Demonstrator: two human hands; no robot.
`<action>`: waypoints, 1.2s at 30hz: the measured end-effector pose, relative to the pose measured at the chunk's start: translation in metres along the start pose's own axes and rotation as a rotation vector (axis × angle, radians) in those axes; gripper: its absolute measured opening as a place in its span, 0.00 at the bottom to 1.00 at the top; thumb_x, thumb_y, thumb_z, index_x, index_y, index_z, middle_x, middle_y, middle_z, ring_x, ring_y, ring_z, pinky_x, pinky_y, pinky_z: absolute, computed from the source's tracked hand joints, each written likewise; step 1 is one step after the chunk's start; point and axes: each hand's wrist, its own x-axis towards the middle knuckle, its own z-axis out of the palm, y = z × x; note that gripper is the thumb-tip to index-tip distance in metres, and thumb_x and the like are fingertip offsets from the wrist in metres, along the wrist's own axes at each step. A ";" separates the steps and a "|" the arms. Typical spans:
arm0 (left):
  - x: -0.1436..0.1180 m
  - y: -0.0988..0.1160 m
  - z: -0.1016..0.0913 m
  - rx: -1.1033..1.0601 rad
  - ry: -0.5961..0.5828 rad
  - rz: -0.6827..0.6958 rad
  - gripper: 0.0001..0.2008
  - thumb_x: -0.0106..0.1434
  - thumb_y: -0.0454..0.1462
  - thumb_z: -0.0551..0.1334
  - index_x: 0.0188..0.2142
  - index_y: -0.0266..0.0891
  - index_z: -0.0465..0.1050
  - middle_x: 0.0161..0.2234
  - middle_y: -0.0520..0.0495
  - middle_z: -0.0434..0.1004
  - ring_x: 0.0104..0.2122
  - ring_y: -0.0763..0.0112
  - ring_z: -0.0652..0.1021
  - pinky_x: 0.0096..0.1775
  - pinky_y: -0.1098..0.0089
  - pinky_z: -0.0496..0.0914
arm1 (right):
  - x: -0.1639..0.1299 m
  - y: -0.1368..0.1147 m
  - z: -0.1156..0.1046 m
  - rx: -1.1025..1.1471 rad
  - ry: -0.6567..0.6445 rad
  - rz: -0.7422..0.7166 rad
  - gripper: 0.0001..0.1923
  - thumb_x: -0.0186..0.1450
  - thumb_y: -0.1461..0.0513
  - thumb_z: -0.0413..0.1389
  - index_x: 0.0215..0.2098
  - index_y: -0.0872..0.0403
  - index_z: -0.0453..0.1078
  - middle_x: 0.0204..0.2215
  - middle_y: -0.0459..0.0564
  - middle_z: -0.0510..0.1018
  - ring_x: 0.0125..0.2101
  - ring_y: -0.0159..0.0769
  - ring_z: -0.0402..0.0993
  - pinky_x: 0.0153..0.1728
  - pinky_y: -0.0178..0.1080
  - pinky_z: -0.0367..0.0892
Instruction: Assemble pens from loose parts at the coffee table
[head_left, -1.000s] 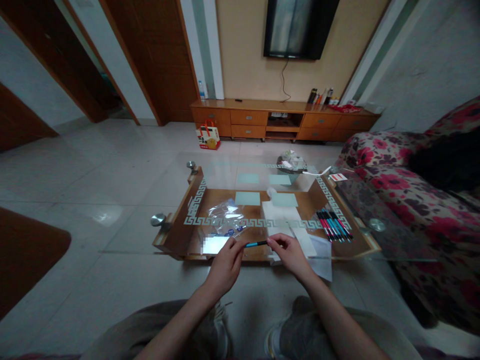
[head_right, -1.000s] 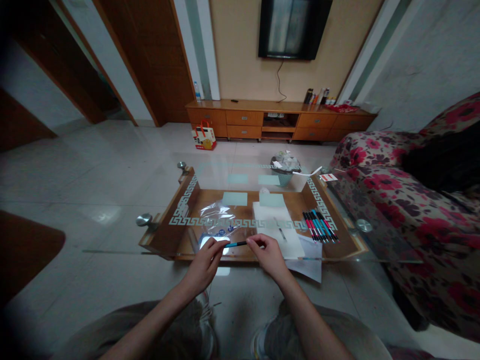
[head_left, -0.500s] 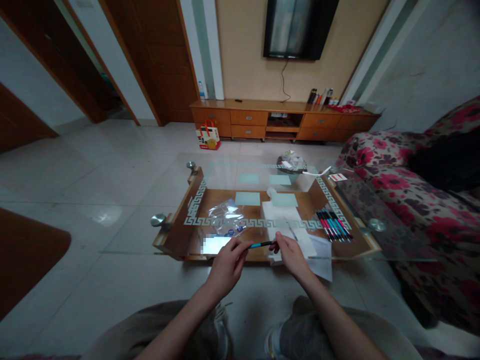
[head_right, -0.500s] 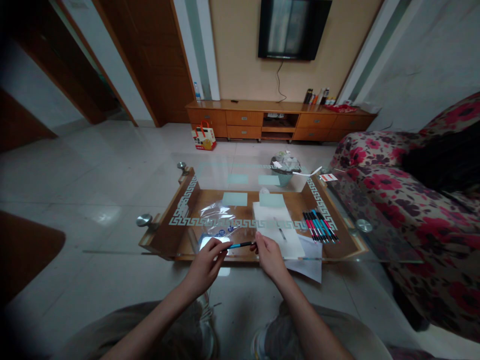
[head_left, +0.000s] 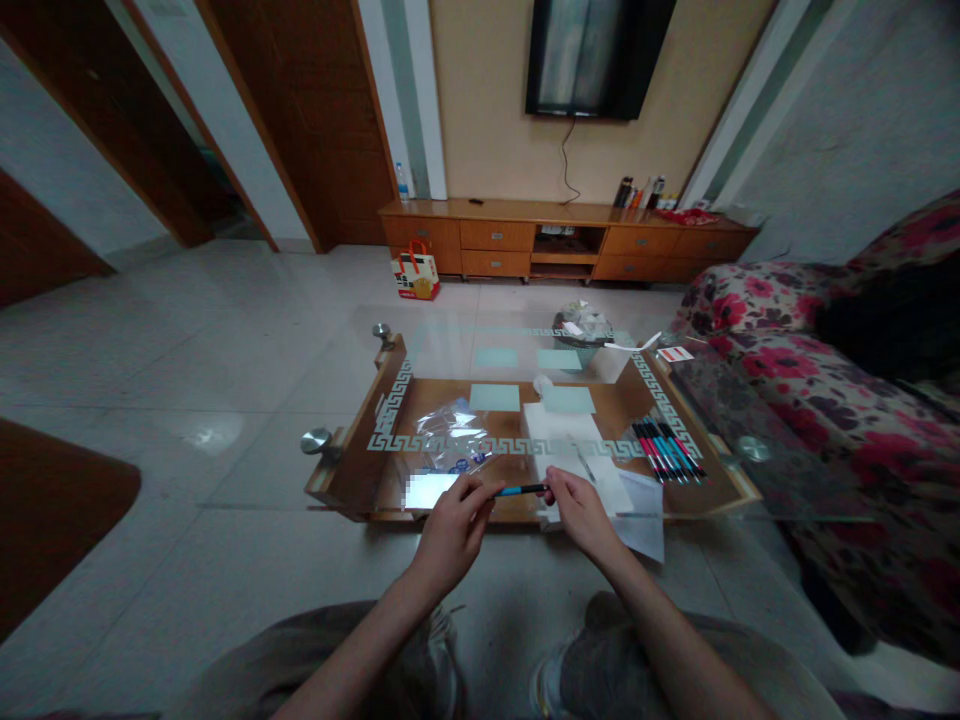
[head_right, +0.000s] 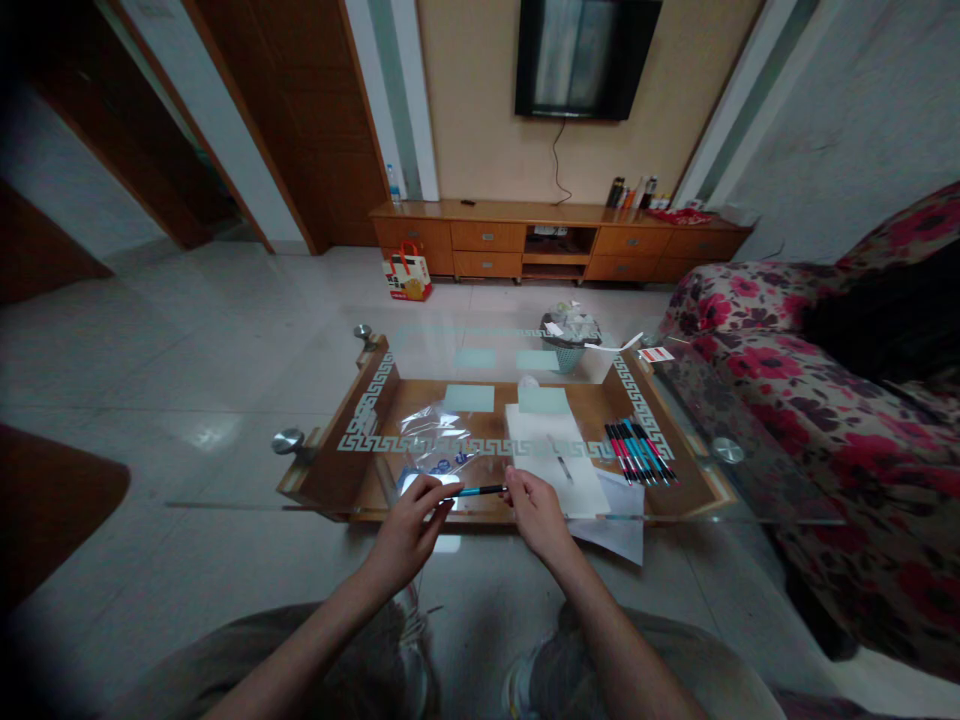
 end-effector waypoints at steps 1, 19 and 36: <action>0.000 0.000 0.000 0.001 0.006 0.000 0.17 0.70 0.35 0.54 0.56 0.45 0.72 0.42 0.44 0.70 0.40 0.67 0.73 0.44 0.68 0.70 | 0.000 0.001 0.000 0.014 -0.002 0.005 0.24 0.71 0.45 0.44 0.29 0.52 0.68 0.24 0.46 0.72 0.29 0.37 0.69 0.32 0.38 0.62; 0.000 -0.003 0.001 0.014 0.037 0.008 0.16 0.71 0.36 0.54 0.56 0.45 0.72 0.41 0.43 0.72 0.40 0.66 0.74 0.43 0.67 0.70 | -0.001 -0.006 -0.003 0.026 -0.007 -0.057 0.16 0.71 0.50 0.48 0.36 0.52 0.68 0.28 0.44 0.70 0.30 0.35 0.67 0.34 0.36 0.62; -0.003 -0.007 -0.001 0.031 0.085 0.117 0.17 0.69 0.34 0.57 0.54 0.47 0.75 0.34 0.46 0.70 0.34 0.70 0.72 0.37 0.70 0.69 | -0.002 -0.009 -0.001 -0.148 -0.066 -0.161 0.21 0.72 0.51 0.46 0.25 0.53 0.64 0.24 0.44 0.68 0.29 0.35 0.66 0.33 0.36 0.60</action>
